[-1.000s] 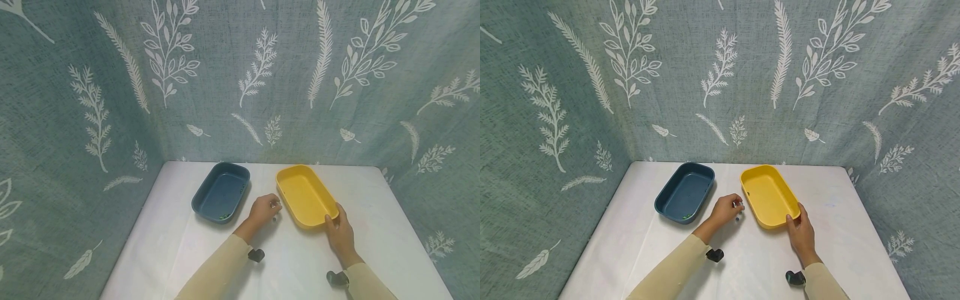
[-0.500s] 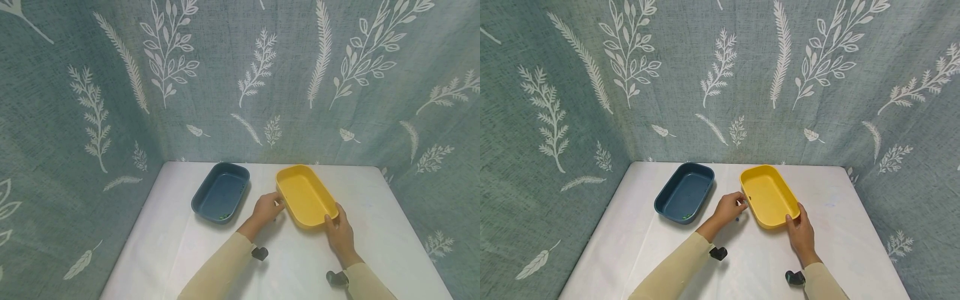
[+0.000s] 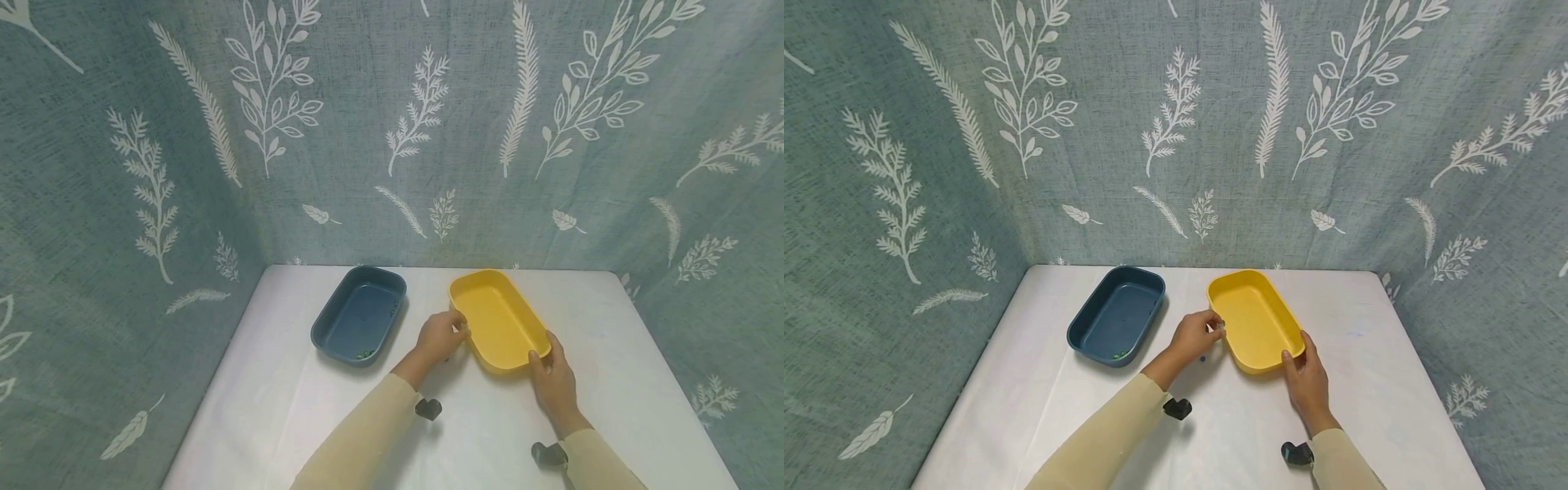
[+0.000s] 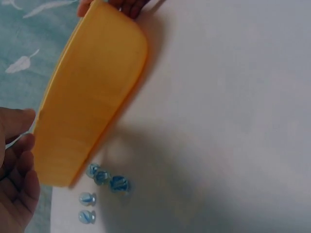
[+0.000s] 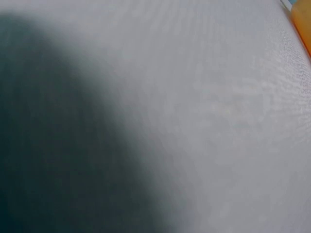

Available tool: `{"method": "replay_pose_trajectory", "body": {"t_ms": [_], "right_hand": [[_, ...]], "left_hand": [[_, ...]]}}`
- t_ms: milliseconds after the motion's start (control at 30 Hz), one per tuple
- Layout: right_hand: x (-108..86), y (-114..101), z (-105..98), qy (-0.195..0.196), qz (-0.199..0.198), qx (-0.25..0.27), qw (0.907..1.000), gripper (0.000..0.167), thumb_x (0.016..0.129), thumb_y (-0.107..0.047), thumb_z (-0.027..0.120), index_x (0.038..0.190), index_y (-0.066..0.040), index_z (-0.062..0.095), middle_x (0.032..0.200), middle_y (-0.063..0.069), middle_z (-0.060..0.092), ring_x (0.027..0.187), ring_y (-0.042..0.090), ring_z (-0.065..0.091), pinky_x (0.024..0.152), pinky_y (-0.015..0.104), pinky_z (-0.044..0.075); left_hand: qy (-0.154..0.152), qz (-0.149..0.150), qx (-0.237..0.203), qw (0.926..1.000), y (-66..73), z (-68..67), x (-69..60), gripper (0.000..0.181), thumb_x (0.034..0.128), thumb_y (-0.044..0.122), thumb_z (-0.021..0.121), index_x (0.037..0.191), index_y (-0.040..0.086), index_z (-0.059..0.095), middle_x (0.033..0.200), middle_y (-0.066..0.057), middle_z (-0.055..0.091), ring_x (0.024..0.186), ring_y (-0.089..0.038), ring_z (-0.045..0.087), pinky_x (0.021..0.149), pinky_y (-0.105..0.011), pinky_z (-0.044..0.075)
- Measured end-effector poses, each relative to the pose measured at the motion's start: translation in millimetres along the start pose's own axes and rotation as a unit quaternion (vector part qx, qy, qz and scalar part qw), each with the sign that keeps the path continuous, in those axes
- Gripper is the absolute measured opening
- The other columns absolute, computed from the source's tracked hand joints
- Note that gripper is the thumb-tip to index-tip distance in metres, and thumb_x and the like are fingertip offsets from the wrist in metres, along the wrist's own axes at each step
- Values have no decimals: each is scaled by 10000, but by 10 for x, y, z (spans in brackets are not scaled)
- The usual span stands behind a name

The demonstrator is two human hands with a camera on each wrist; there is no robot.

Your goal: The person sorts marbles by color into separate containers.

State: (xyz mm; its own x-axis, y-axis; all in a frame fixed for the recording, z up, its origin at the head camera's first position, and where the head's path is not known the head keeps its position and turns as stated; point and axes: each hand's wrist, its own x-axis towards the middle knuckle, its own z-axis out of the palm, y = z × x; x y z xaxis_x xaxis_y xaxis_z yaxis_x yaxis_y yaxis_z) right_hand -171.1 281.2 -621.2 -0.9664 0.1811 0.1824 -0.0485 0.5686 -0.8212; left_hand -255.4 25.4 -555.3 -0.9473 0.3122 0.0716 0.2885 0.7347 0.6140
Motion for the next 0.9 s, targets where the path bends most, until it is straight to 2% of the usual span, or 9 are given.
{"method": "replay_pose_trajectory", "body": {"t_ms": [133,400,500,767,900], "right_hand": [[-5,9,6,50,-131,-18,9999,647,1024,-380,488,1554,-153,196,1407,260,457,1186,458,496,918,642,402],[9,10,13,115,-58,-104,9999,652,1012,-367,514,1552,-158,214,1488,218,382,1329,458,366,1046,645,289],[14,14,14,98,16,-112,9999,651,1011,-374,516,1553,-170,216,1495,211,376,1340,452,353,1056,641,277],[18,28,20,96,40,-146,9998,655,1010,-383,513,1555,-181,210,1499,212,369,1344,454,345,1058,644,272],[13,15,18,109,40,-161,9998,654,1009,-385,512,1552,-173,216,1492,218,377,1336,462,353,1052,652,273]], "left_hand": [[53,-6,-11,10000,-1,-20,17,153,902,286,708,1017,185,705,883,101,655,752,-61,577,666,-230,484],[140,48,-8,9999,-30,16,65,164,895,270,713,1013,157,696,866,87,655,768,-80,590,683,-247,488],[141,37,-61,9999,-34,28,86,184,896,282,712,1026,152,695,873,89,660,786,-84,598,704,-252,492],[57,-178,-366,9992,-24,11,140,216,915,324,687,1053,157,687,930,82,674,833,-88,613,748,-263,511],[50,-356,-496,9981,-18,9,170,223,911,335,692,1043,155,690,901,71,671,770,-74,604,725,-271,516]]}}
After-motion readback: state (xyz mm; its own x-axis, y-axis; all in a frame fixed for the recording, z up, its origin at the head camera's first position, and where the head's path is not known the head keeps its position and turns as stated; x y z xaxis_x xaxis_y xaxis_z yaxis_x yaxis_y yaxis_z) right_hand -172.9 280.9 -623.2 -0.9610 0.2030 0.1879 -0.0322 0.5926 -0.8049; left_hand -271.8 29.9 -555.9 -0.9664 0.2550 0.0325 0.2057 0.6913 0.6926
